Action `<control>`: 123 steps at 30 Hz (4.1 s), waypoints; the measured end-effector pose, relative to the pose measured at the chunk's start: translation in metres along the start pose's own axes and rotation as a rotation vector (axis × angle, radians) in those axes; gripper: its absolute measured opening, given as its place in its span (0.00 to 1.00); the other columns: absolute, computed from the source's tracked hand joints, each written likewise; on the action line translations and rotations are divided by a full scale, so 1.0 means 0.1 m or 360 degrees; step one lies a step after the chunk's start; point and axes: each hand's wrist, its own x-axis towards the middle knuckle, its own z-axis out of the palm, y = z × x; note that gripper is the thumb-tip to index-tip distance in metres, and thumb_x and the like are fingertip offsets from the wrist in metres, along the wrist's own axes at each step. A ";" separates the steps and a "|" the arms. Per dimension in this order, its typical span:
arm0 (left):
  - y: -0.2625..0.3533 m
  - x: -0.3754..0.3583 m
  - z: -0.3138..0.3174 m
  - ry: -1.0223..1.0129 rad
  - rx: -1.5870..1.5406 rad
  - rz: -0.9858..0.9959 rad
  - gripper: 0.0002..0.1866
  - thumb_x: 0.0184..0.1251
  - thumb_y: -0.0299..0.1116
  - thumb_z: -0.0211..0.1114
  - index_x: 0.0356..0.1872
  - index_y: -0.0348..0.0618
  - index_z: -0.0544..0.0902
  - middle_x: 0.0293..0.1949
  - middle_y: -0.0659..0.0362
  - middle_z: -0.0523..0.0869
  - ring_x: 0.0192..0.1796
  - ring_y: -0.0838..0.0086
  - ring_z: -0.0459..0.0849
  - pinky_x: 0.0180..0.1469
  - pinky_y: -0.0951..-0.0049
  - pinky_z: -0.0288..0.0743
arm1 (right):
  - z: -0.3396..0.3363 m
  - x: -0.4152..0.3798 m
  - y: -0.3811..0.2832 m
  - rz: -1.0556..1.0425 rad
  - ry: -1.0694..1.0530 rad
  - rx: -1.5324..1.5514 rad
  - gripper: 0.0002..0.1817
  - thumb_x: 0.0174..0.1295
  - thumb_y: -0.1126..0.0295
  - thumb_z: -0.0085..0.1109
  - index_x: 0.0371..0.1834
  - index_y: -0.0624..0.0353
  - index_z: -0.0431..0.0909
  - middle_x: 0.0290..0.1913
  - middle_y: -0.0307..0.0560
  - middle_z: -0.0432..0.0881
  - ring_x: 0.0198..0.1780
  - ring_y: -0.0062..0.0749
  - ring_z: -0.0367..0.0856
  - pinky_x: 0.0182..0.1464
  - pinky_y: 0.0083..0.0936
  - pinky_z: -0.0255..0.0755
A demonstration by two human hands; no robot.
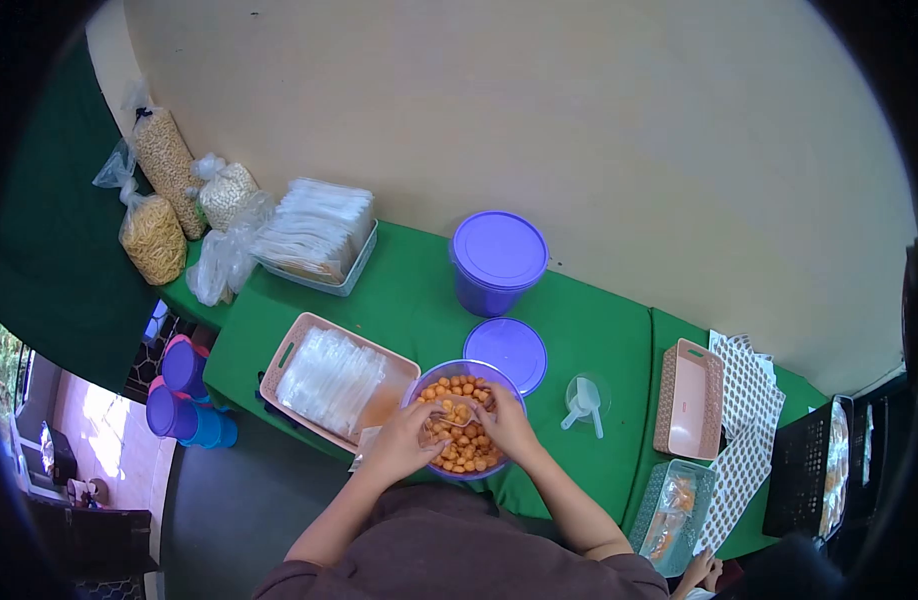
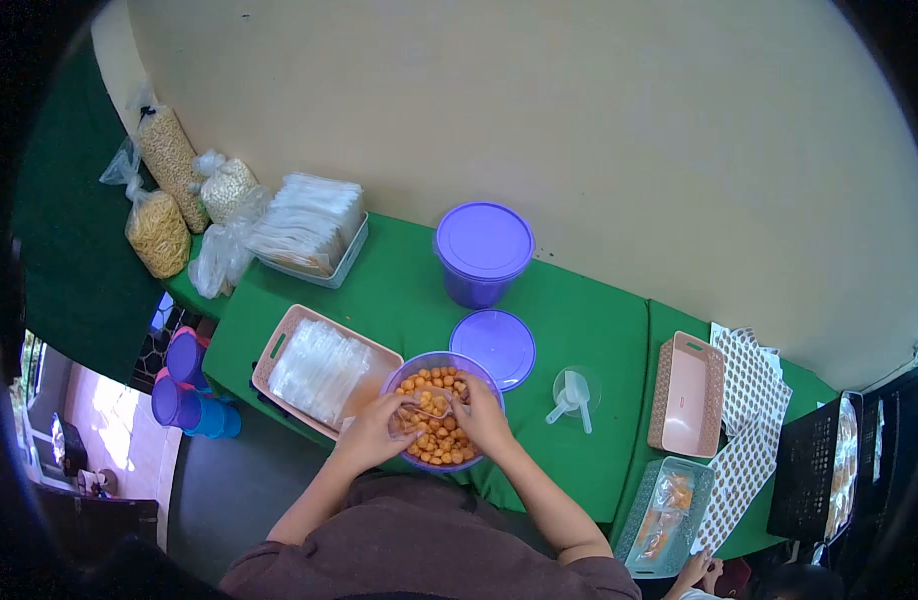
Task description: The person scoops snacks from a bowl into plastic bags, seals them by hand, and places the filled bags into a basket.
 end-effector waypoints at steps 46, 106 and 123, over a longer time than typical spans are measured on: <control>0.13 0.13 0.12 0.0230 0.0342 0.0416 0.53 0.45 0.36 0.79 0.72 0.46 0.55 0.59 0.44 0.70 0.62 0.47 0.70 0.64 0.53 0.67 | -0.59 -0.39 -0.74 0.0417 0.0659 0.1723 0.16 0.75 0.62 0.48 0.53 0.65 0.70 0.46 0.50 0.78 0.48 0.32 0.82 0.45 0.25 0.84; 0.24 -0.01 0.17 0.0179 0.0142 0.0355 0.40 0.53 0.32 0.72 0.69 0.49 0.64 0.50 0.50 0.78 0.54 0.56 0.79 0.56 0.57 0.73 | -0.70 -0.61 -0.72 -0.0425 0.0810 0.0761 0.18 0.65 0.63 0.64 0.46 0.69 0.77 0.42 0.48 0.81 0.42 0.28 0.82 0.44 0.22 0.76; 0.19 -0.05 0.02 0.0366 0.0109 0.0119 0.40 0.53 0.29 0.72 0.69 0.47 0.65 0.53 0.51 0.79 0.53 0.61 0.82 0.56 0.63 0.75 | -0.12 -0.35 0.06 0.0672 0.0169 0.1095 0.14 0.74 0.64 0.49 0.46 0.67 0.72 0.33 0.50 0.82 0.32 0.30 0.86 0.33 0.22 0.84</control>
